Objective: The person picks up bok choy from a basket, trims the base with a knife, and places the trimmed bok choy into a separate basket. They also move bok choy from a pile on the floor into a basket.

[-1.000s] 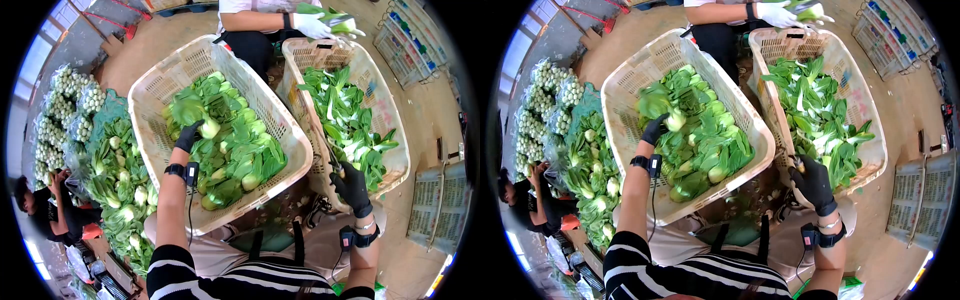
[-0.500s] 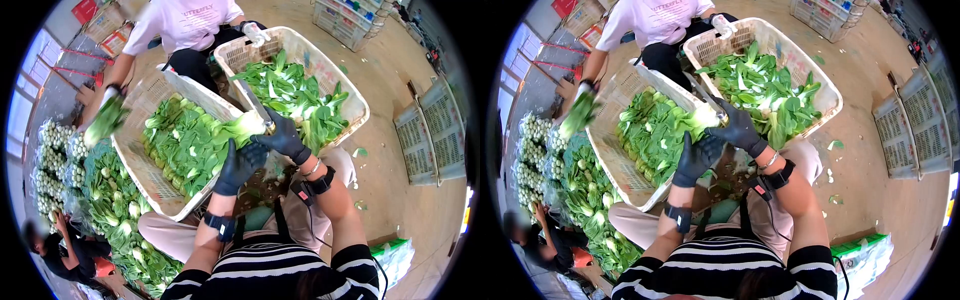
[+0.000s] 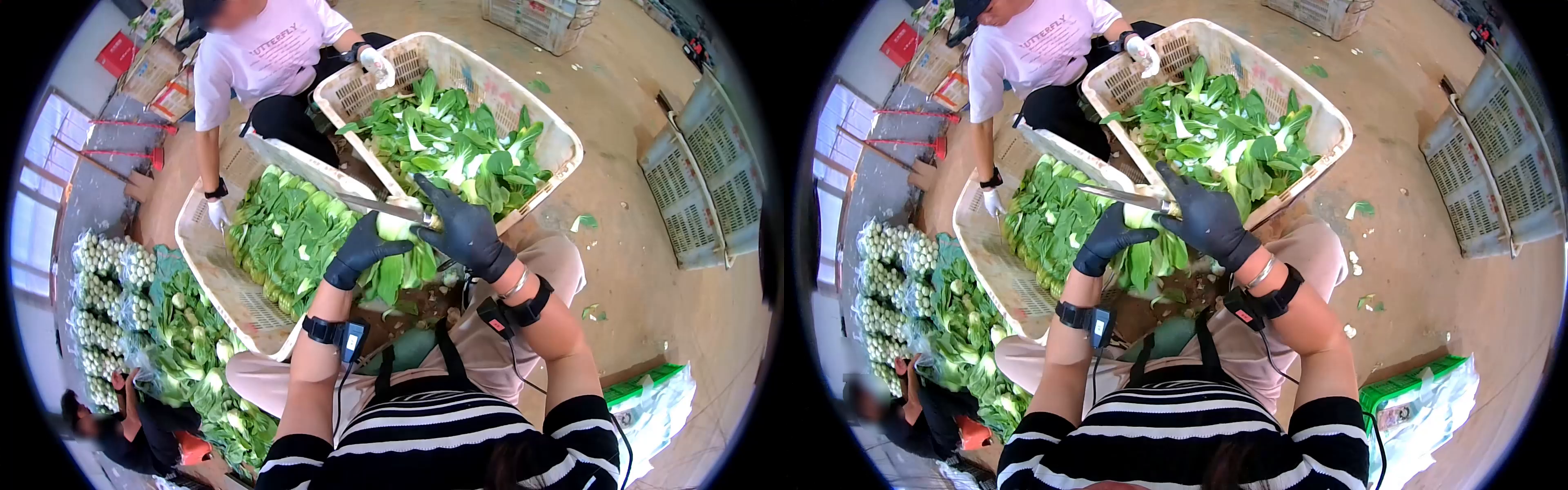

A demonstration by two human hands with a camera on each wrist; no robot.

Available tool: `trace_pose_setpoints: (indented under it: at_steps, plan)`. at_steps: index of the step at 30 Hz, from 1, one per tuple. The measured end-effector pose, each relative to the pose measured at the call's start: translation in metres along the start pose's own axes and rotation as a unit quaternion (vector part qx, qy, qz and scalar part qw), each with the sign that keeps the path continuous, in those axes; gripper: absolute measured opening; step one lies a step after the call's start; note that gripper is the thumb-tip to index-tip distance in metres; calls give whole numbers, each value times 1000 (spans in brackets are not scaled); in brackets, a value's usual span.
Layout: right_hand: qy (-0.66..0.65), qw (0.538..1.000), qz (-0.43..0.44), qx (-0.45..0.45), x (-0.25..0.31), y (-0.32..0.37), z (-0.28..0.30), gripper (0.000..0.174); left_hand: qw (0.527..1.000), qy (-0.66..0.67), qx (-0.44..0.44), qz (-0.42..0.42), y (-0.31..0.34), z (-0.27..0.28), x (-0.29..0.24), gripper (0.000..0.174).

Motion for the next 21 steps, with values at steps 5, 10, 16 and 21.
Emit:
trace_pose_setpoints:
  at_steps: [5,10,16,21]
  plan:
    - [96,993,62,-33,-11,9,0,27,988,-103,-78,-89,-10,7,-15,54]
    - [78,996,33,1,-24,12,-12,14,970,-154,-111,-155,-13,-9,-25,53]
    - [93,996,10,9,-38,11,-17,13,929,-262,-150,-215,-8,-16,-51,54]
    - [118,990,58,-54,-37,-5,7,14,922,-273,-149,-229,-18,-16,-68,56]
Point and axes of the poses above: each hand's wrist, its own y-axis away from the middle knuckle, its own z-axis out of the back of the hand, x = y × z, the point moved 10 cm from there along -y, towards the middle knuckle, and after that the axes turned 7 degrees about -x, right-handed, at the moved point
